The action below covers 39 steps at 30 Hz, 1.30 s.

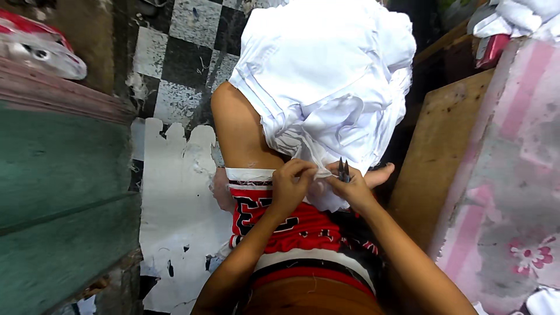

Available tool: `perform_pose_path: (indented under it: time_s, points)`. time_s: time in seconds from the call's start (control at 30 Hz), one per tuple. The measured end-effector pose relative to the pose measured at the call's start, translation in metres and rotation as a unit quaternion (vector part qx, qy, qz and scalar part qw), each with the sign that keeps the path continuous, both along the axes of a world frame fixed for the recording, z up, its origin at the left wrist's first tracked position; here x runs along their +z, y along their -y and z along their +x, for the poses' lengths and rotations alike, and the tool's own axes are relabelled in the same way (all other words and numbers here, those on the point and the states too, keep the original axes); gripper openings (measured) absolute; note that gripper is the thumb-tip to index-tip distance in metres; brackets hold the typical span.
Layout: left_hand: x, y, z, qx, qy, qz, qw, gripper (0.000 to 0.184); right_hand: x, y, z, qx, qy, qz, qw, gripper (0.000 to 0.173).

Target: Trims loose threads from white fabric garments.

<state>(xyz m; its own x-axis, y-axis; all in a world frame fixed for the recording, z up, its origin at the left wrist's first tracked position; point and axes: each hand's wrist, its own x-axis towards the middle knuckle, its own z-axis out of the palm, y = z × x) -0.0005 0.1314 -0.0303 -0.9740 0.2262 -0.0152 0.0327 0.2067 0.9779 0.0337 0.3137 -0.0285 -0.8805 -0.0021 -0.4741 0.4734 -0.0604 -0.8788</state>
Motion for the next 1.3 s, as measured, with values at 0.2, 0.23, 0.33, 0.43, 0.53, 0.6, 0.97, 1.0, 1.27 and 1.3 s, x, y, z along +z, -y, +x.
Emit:
perform_pose_path:
  time_s: [0.2,0.23,0.33,0.43,0.53,0.6,0.97,1.0,1.27,1.3]
  points:
    - [0.0,-0.002,-0.002,0.007,0.068,0.045,0.997,0.007,-0.004,-0.004,0.001,0.005,0.039,-0.008,0.999,0.017]
    - [0.0,-0.002,-0.002,0.008,0.064,0.034,0.997,0.007,-0.002,-0.007,0.0,0.03,0.022,0.035,0.999,0.015]
    - [0.002,-0.001,-0.004,0.005,0.062,0.008,0.998,0.007,0.017,-0.025,-0.011,0.162,-0.071,0.234,0.956,0.028]
    - [0.007,0.0,-0.007,-0.006,0.08,-0.001,0.997,0.008,0.057,-0.031,-0.03,0.262,-0.116,0.383,0.878,0.053]
    - [0.008,-0.001,-0.011,-0.009,0.08,0.012,0.997,0.007,0.087,-0.027,-0.05,0.337,-0.167,0.476,0.795,0.043]
    - [0.01,-0.001,-0.012,-0.005,0.076,0.027,0.997,0.006,0.101,-0.019,-0.063,0.392,-0.164,0.507,0.75,0.036]
    - [0.019,-0.005,-0.017,0.008,0.089,0.03,0.996,0.007,0.11,0.013,-0.119,0.583,-0.032,0.495,0.644,0.044]
    - [0.018,-0.006,-0.018,0.009,0.088,0.032,0.996,0.007,0.11,0.013,-0.121,0.589,-0.028,0.496,0.638,0.043]
    - [0.018,-0.009,-0.017,-0.011,0.078,0.021,0.997,0.007,0.108,0.012,-0.124,0.608,-0.048,0.505,0.611,0.044]
    - [0.018,-0.009,-0.018,-0.007,0.081,0.022,0.996,0.007,0.109,0.012,-0.125,0.61,-0.047,0.505,0.609,0.044]
